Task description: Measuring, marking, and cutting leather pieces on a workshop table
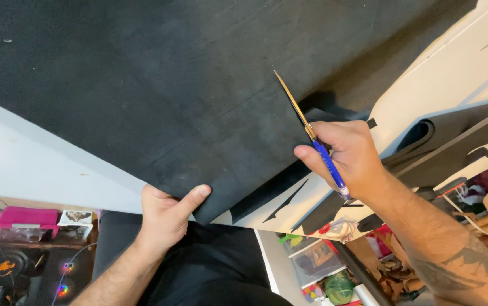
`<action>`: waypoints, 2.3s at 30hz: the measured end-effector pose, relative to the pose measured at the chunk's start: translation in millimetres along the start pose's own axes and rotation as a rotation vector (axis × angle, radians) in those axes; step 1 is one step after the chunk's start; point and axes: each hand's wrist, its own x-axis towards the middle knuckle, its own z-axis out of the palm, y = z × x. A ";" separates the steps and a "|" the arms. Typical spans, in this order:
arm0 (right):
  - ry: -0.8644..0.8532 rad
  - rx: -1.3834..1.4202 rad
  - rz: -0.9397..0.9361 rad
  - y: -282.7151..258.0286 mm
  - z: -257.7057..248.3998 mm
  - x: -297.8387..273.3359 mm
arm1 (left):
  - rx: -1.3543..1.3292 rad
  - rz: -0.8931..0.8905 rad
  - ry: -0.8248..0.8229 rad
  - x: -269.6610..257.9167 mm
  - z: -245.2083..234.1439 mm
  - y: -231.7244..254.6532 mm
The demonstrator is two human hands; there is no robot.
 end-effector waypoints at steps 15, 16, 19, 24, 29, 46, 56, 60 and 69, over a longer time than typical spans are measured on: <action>-0.043 0.013 0.096 -13.0 -10.5 -20.5 | 0.016 -0.083 0.075 -2.0 7.4 5.2; -0.039 0.012 0.093 -21.3 -10.6 -33.0 | 0.017 -0.080 0.073 -3.8 8.7 2.9; 0.018 0.001 0.187 -36.3 -6.5 -68.6 | 0.046 -0.103 0.121 -3.1 11.6 -3.4; 0.003 0.019 0.277 -45.0 33.8 -129.8 | -0.080 -0.192 0.204 -16.7 -0.6 -4.2; -0.012 0.366 0.280 -74.8 113.7 -139.8 | -0.275 -0.150 0.200 8.6 -57.6 47.1; 0.748 1.216 0.480 -209.4 318.8 25.6 | 0.580 -0.491 -0.304 78.2 -62.8 136.5; 1.079 1.090 0.267 -198.8 325.6 57.9 | 0.605 -0.300 -0.302 70.1 -89.3 117.7; 1.100 1.109 0.265 -199.8 323.2 57.4 | 0.562 -0.268 -0.320 68.8 -91.9 118.3; 1.114 1.015 0.321 -202.6 329.3 58.8 | 0.582 -0.245 -0.359 69.3 -87.3 122.3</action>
